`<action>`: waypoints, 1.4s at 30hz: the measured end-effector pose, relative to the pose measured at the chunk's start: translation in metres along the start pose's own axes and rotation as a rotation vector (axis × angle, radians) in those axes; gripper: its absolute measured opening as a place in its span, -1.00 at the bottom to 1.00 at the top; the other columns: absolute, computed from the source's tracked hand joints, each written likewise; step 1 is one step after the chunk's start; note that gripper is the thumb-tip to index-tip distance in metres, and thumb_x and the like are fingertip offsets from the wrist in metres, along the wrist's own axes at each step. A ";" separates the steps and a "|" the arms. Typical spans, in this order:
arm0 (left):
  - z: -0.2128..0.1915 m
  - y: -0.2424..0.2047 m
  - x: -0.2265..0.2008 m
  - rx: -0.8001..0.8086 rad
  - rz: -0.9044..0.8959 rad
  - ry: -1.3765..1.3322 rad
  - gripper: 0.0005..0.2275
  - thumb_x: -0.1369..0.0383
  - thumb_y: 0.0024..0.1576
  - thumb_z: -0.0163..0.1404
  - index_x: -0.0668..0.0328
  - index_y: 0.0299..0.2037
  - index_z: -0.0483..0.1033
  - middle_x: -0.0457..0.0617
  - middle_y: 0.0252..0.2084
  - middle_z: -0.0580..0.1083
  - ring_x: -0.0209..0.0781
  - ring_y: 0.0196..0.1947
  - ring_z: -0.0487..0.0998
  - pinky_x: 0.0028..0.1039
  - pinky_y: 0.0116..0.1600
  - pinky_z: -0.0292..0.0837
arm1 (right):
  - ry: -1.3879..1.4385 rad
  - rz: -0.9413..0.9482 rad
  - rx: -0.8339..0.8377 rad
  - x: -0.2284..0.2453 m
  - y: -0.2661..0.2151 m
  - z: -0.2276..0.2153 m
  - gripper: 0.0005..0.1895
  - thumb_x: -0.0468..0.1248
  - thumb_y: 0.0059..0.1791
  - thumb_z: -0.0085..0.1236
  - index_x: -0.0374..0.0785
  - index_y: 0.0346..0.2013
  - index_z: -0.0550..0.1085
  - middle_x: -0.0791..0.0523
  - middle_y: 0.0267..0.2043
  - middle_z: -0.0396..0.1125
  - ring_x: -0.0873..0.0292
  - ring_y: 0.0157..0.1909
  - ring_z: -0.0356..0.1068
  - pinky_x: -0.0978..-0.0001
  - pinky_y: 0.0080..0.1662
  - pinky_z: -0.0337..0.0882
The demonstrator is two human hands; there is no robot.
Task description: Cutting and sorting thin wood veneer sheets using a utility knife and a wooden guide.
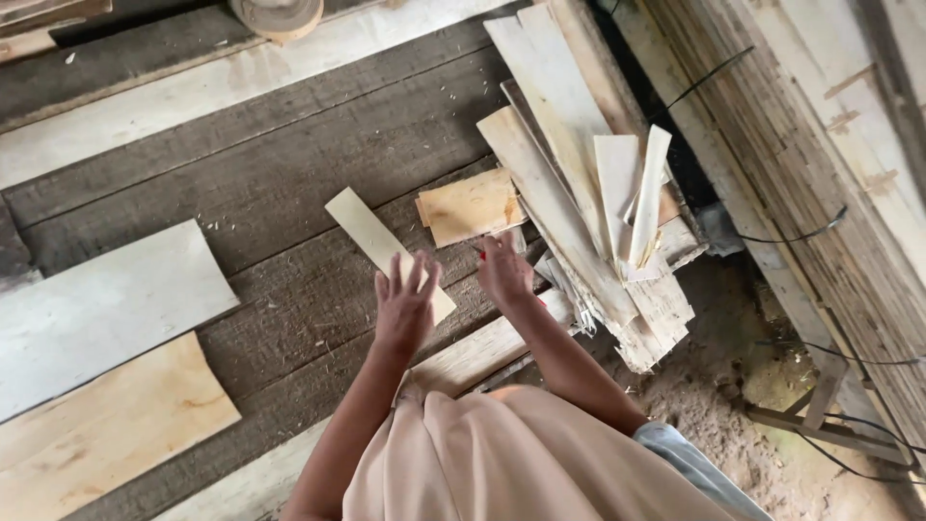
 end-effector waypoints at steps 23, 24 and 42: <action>0.072 0.117 -0.091 -0.202 -0.121 -0.609 -0.73 0.23 0.14 0.01 -0.11 0.03 0.60 -0.01 -0.16 0.54 0.11 -0.13 0.58 -0.12 -0.13 0.54 | -0.127 -0.055 -0.135 -0.146 0.075 -0.059 -0.64 -0.01 -0.01 0.19 0.06 0.06 0.44 0.19 0.03 0.20 -0.10 -0.07 0.53 -0.16 0.09 0.48; 0.077 0.124 -0.101 -0.031 -0.215 -0.724 -0.70 0.18 0.19 -0.03 -0.11 0.09 0.59 0.05 -0.09 0.57 0.20 -0.04 0.58 -0.05 0.00 0.53 | -0.193 -0.052 -0.098 -0.144 0.074 -0.058 -0.63 0.04 0.02 0.11 0.12 0.09 0.38 0.24 0.03 0.18 -0.01 -0.03 0.52 -0.12 0.16 0.44; 0.029 0.160 -0.084 -0.140 -0.460 -0.275 -0.35 0.32 0.08 0.07 0.08 0.44 0.18 0.07 0.59 -0.11 0.40 0.52 -0.24 0.28 0.47 -0.25 | -0.104 -0.281 -0.077 -0.116 0.080 -0.099 -0.78 -0.04 -0.01 0.09 0.00 -0.15 0.38 0.18 -0.26 0.31 -0.08 -0.26 0.54 -0.02 -0.16 0.55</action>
Point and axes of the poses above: each hand's wrist, its own y-axis towards the middle knuckle, its own z-axis out of the palm, x = y × z, the point moved 4 cm from there along y, towards the middle knuckle
